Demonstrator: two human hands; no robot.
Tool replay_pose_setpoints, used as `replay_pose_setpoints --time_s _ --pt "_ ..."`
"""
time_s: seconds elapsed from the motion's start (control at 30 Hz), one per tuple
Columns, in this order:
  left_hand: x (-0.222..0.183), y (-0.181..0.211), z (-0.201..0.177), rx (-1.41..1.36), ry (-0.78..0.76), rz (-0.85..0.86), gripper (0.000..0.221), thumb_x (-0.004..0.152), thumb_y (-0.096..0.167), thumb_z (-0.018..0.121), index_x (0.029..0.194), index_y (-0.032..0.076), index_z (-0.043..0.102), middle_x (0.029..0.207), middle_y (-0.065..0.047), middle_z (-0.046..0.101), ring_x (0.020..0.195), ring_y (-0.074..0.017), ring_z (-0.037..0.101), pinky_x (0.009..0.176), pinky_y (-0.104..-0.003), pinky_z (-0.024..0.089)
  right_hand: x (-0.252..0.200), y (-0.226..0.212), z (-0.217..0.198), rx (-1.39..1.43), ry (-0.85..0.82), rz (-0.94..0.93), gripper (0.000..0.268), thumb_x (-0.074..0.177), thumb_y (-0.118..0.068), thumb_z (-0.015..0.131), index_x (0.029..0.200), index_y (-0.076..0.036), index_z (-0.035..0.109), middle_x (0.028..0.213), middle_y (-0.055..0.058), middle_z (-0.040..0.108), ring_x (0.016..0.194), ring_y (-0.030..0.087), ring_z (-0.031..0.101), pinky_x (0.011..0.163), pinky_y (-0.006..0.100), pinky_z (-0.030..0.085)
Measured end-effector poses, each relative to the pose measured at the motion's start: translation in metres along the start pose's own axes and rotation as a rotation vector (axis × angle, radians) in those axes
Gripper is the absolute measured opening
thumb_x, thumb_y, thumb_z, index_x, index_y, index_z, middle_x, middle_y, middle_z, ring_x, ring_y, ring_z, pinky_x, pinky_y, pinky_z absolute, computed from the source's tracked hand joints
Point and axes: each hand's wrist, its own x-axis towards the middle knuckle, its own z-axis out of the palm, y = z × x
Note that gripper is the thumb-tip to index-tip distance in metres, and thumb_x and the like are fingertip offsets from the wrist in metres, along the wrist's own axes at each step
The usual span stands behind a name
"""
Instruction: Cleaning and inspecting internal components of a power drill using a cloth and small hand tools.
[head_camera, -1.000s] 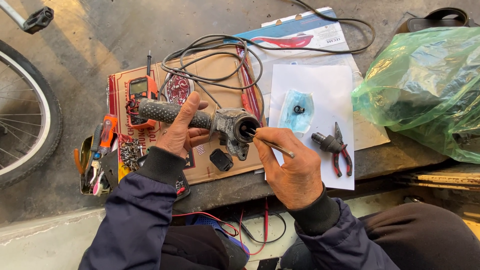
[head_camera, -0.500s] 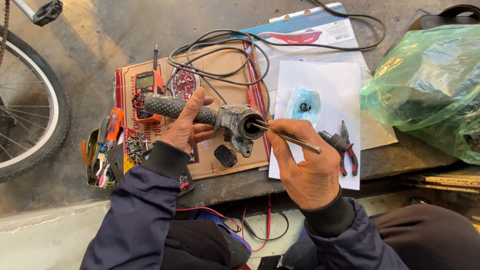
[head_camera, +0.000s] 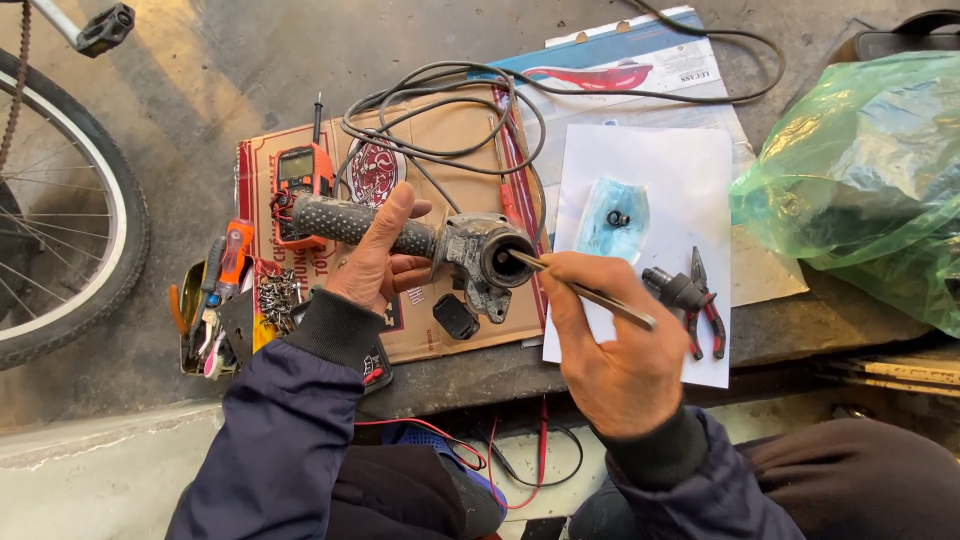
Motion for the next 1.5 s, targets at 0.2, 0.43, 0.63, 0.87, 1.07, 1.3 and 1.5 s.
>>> replay_pose_setpoints --time_s 0.2,0.43,0.63,0.87,1.07,1.3,1.5 --pt "-0.008 -0.003 0.004 -0.039 0.038 0.012 0.067 0.082 0.059 0.091 0.123 0.007 0.082 0.097 -0.029 0.079 0.086 -0.041 0.085 0.076 -0.046 0.074 -0.009 0.016 0.012 0.018 0.004 -0.071 0.013 0.099 0.01 0.08 0.098 -0.002 0.078 0.092 0.012 0.082 0.088 0.033 0.084 0.082 0.039 0.066" --pt "-0.006 0.006 -0.007 0.055 -0.097 0.006 0.091 0.073 0.062 0.078 0.138 -0.003 0.07 0.099 -0.024 0.077 0.081 -0.0342 0.082 0.073 -0.034 0.07 -0.004 -0.009 -0.008 -0.022 -0.132 0.059 0.018 0.097 0.01 0.08 0.112 0.006 0.071 0.115 0.012 0.08 0.091 0.02 0.078 0.086 0.03 0.063" --pt "-0.004 -0.007 0.004 -0.089 0.06 0.05 0.064 0.081 0.052 0.096 0.116 0.0 0.082 0.094 -0.033 0.079 0.082 -0.0467 0.083 0.072 -0.052 0.074 -0.008 0.012 0.005 -0.117 -0.033 -0.056 0.012 0.102 0.001 0.083 0.099 -0.007 0.075 0.093 0.008 0.083 0.09 0.032 0.083 0.079 0.04 0.066" --pt "-0.001 -0.007 0.005 -0.084 0.065 0.053 0.06 0.082 0.05 0.097 0.116 0.003 0.084 0.09 -0.029 0.079 0.08 -0.0422 0.084 0.071 -0.047 0.074 -0.007 0.008 0.015 -0.01 0.004 -0.053 0.014 0.1 0.007 0.081 0.097 -0.006 0.077 0.092 0.011 0.082 0.085 0.031 0.084 0.077 0.038 0.066" --pt "-0.004 -0.002 0.003 -0.046 0.081 0.035 0.066 0.079 0.054 0.096 0.12 0.003 0.084 0.095 -0.03 0.078 0.084 -0.0417 0.084 0.075 -0.048 0.074 -0.007 0.006 -0.015 0.124 0.076 0.097 0.017 0.096 0.006 0.087 0.101 -0.006 0.076 0.097 0.013 0.083 0.082 0.022 0.083 0.075 0.032 0.067" --pt "-0.007 0.016 0.016 0.049 0.163 0.163 0.077 0.076 0.051 0.103 0.126 0.001 0.073 0.115 -0.022 0.079 0.086 -0.0381 0.084 0.076 -0.051 0.076 -0.095 0.187 -0.003 0.535 0.42 1.055 0.017 0.1 -0.01 0.078 0.1 -0.008 0.061 0.088 0.021 0.075 0.071 0.032 0.08 0.063 0.039 0.072" --pt "0.015 -0.001 0.015 0.13 0.348 0.418 0.113 0.076 0.053 0.109 0.158 0.007 0.047 0.136 -0.021 0.057 0.118 -0.0292 0.072 0.087 -0.047 0.077 -0.143 0.252 0.02 0.844 0.411 1.635 0.035 0.104 -0.011 0.071 0.125 0.011 0.054 0.125 0.033 0.069 0.115 0.044 0.077 0.099 0.049 0.068"
